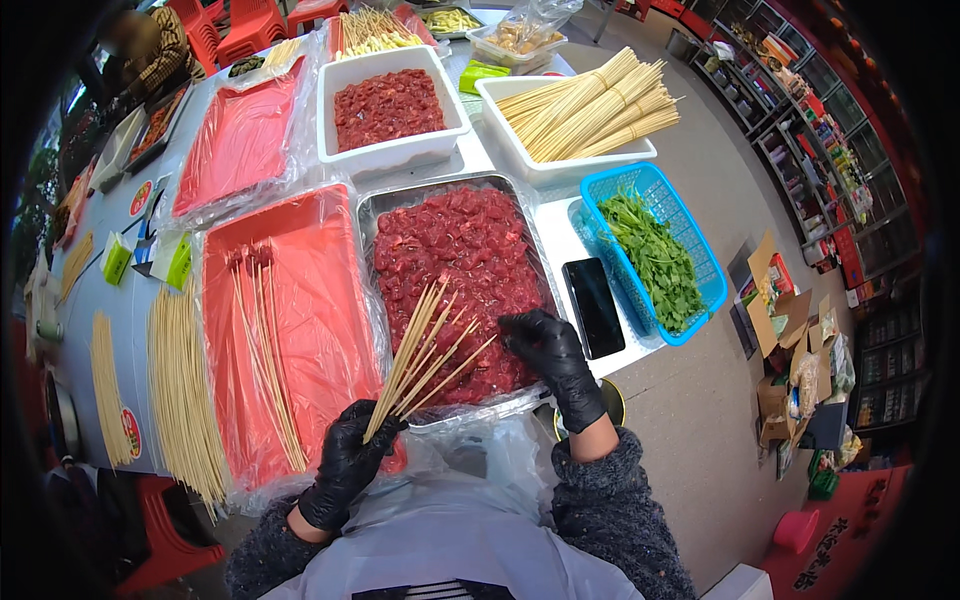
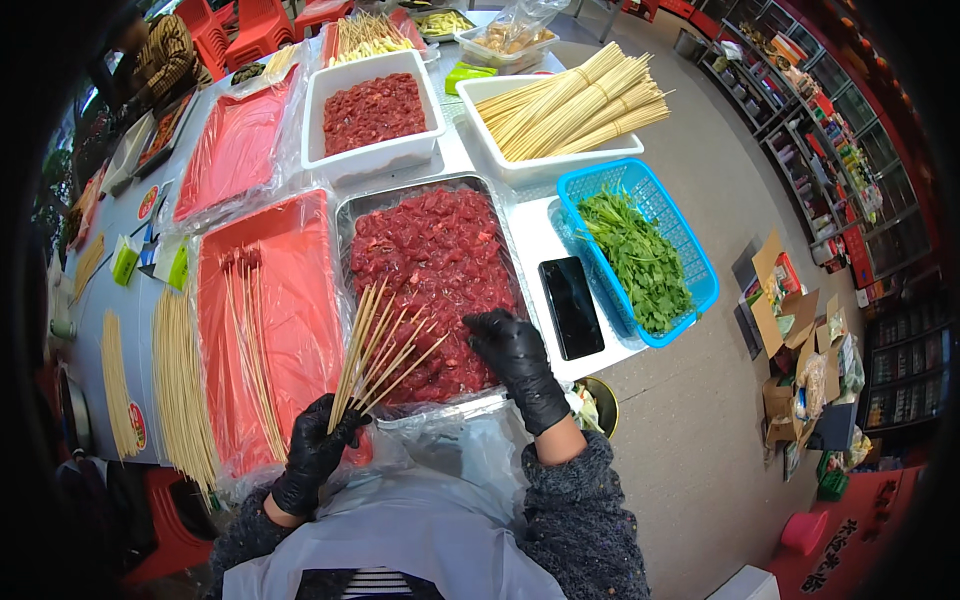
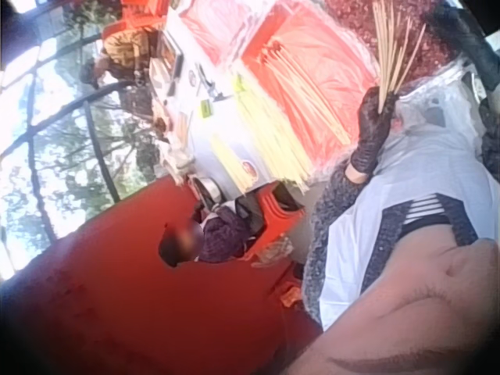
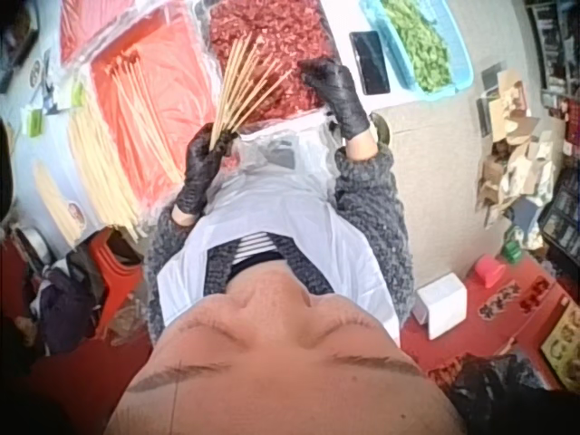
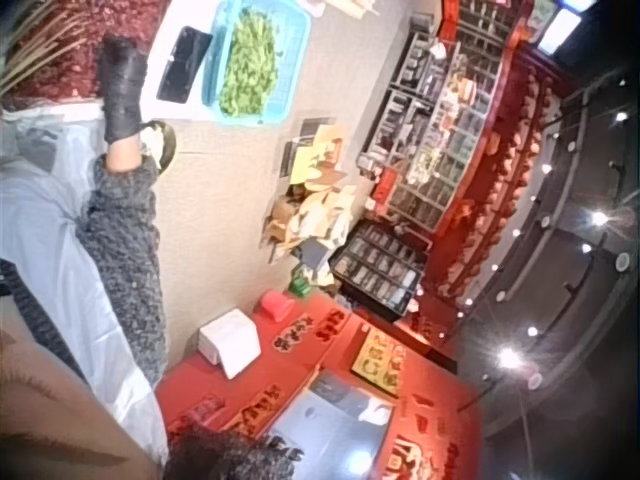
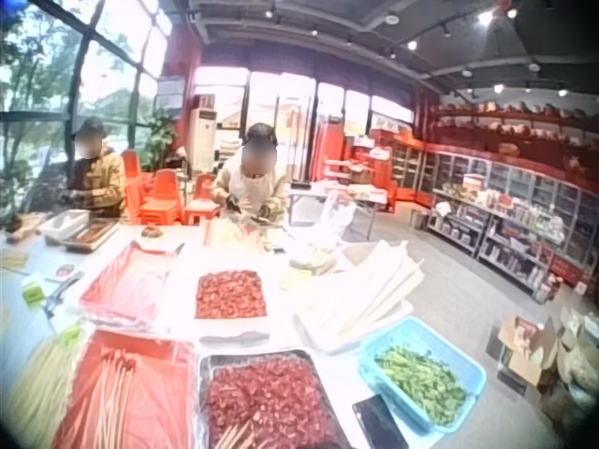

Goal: The person threads small pieces of raw red meat onto wooden skewers one by one. They place the finished skewers into a red tray. Other trays of meat, vegetables, and skewers are visible on the table.

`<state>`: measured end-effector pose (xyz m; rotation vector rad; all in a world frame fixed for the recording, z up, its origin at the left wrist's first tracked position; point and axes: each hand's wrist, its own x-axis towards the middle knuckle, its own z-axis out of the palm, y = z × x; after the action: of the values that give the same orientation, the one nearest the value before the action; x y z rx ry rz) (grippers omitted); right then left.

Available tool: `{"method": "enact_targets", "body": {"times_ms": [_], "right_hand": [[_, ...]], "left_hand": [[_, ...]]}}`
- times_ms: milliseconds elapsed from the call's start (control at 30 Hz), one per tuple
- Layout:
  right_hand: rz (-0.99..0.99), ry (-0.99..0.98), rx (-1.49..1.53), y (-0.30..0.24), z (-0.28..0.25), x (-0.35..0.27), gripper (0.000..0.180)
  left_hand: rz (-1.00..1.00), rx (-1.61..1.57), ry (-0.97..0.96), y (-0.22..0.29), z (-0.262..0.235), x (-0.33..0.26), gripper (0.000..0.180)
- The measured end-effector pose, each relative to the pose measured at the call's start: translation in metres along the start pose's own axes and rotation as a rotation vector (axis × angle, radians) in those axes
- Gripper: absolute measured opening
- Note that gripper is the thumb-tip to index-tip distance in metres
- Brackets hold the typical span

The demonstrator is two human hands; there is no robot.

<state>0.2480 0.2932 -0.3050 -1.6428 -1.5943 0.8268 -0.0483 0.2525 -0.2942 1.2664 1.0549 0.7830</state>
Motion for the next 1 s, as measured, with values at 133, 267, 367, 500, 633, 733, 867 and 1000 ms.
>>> {"method": "enact_targets", "body": {"times_ms": [133,267,367,500,633,733,867,1000], "right_hand": [[-0.141,-0.078,-0.186,-0.004,0.022,-0.008,0.031],[-0.187,-0.04,-0.335,-0.003,0.037,-0.007,0.025],[-0.163,-0.03,-0.325,-0.002,0.038,-0.005,0.024],[-0.27,0.023,-0.281,-0.002,0.036,-0.004,0.023],[-0.295,0.023,-0.334,-0.007,0.037,-0.001,0.021],[-0.23,0.02,-0.249,-0.009,0.036,0.001,0.02],[0.031,0.027,0.27,-0.01,0.025,0.002,0.019],[0.253,0.011,0.759,-0.024,0.002,0.001,0.019]], "left_hand": [[0.04,0.052,0.087,0.007,0.005,0.001,0.011],[-0.014,0.021,0.149,0.01,0.005,0.002,0.011],[0.013,0.044,0.16,0.009,0.003,0.0,0.012],[0.141,0.132,0.12,0.002,-0.001,0.002,0.019],[0.143,0.13,0.115,0.003,-0.001,0.003,0.019],[0.135,0.154,0.122,0.007,-0.001,0.002,0.018],[0.175,0.22,0.141,0.011,-0.002,0.004,0.016],[0.211,0.283,0.137,0.018,0.0,0.004,0.015]]}}
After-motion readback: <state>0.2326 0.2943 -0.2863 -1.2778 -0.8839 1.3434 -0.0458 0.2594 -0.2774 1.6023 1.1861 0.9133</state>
